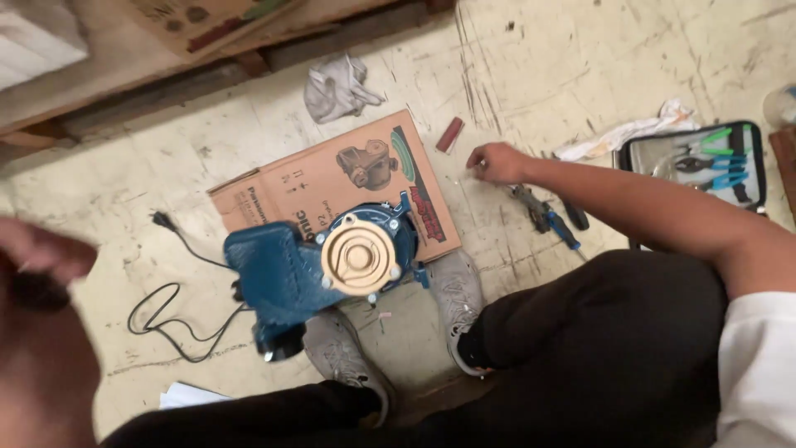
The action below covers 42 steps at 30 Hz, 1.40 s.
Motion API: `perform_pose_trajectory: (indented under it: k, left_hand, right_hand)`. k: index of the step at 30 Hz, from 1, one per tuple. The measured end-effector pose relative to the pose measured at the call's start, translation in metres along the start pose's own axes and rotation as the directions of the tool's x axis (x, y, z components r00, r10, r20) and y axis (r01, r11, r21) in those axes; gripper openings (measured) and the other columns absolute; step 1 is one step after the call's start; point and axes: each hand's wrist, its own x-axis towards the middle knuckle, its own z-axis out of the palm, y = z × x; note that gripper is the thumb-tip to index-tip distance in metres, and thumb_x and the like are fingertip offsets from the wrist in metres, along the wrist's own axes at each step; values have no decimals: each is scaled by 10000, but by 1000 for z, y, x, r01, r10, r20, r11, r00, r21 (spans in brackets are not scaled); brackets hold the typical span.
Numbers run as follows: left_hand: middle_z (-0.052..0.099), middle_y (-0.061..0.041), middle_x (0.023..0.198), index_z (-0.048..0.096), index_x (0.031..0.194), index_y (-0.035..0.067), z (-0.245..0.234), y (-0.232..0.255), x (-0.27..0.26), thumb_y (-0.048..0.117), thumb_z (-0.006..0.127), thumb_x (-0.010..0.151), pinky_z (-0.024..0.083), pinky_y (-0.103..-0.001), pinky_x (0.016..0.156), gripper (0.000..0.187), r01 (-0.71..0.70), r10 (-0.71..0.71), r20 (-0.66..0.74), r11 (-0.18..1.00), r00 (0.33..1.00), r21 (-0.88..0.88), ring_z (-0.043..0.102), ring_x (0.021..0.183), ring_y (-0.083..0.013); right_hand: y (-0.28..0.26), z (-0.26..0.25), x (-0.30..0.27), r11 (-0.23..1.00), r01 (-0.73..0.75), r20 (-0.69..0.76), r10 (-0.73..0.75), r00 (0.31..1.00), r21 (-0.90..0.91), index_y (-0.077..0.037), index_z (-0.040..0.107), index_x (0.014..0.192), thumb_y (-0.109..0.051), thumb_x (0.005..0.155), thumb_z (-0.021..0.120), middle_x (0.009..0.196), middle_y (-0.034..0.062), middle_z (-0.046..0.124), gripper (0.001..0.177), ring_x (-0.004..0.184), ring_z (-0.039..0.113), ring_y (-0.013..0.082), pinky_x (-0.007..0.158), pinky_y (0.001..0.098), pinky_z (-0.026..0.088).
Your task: Disassembling a water pump housing using various hand tools like wrenches and screwdrivers to remove bolts and internal components.
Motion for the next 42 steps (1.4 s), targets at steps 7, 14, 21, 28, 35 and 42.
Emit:
perform_pose_trajectory:
  k: [7, 14, 21, 28, 35, 42]
  left_hand:
    - [646, -214, 1076, 420, 1228, 9, 118, 72, 23, 31, 482, 1255, 586, -332, 780, 70, -286, 291, 1, 939, 957, 191, 659, 862, -252]
    - [649, -137, 1009, 423, 1149, 81, 126, 84, 11, 88, 455, 1198, 594, -324, 828, 59, -359, 356, 93, 933, 930, 25, 640, 858, -207]
    - [648, -81, 970, 480, 1172, 77, 121, 95, -29, 58, 463, 1197, 604, -281, 808, 36, -252, 260, -60, 962, 964, 109, 654, 839, -170]
    - [748, -146, 1006, 666, 1145, 51, 123, 59, -89, 153, 680, 1051, 637, -281, 880, 140, -196, 219, -370, 976, 903, 99, 752, 907, -181]
    - [685, -90, 832, 699, 1036, 35, 148, 112, -147, -26, 849, 882, 617, -310, 738, 224, -44, 216, -401, 917, 890, 397, 650, 749, -129]
    - [596, -122, 931, 534, 1132, 41, 185, 153, -162, 122, 590, 1110, 534, -344, 825, 100, -202, 203, -209, 979, 956, 28, 586, 807, -211]
  right_hand:
    - [-121, -176, -165, 965, 154, -367, -67, 928, 213, -29, 604, 1296, -222, 1102, 514, 1260, 162, 685, 288, 1067, 676, 284, 931, 409, 566]
    - [-215, -188, -351, 954, 255, -553, -129, 823, 157, 24, 653, 1242, -67, 1150, 543, 1141, 171, 703, 170, 990, 689, 257, 920, 377, 585]
    - [-235, -158, -412, 927, -31, -279, -81, 957, -375, -181, 735, 1214, -349, 996, 572, 1134, 29, 789, 320, 1001, 717, 246, 883, 387, 510]
    - [-196, -42, -361, 784, 609, -504, -479, 718, 121, -85, 773, 1026, -207, 983, 684, 871, 129, 784, 156, 897, 749, 261, 894, 421, 565]
    - [-176, 116, -229, 592, 614, -572, -291, 767, 522, -168, 757, 1076, -265, 1055, 661, 788, 26, 751, 138, 754, 715, 144, 759, 284, 555]
    - [-193, 96, -335, 713, 574, 131, -666, 734, 403, -109, 698, 882, -316, 1005, 600, 704, 19, 671, 260, 628, 622, 130, 620, 295, 503]
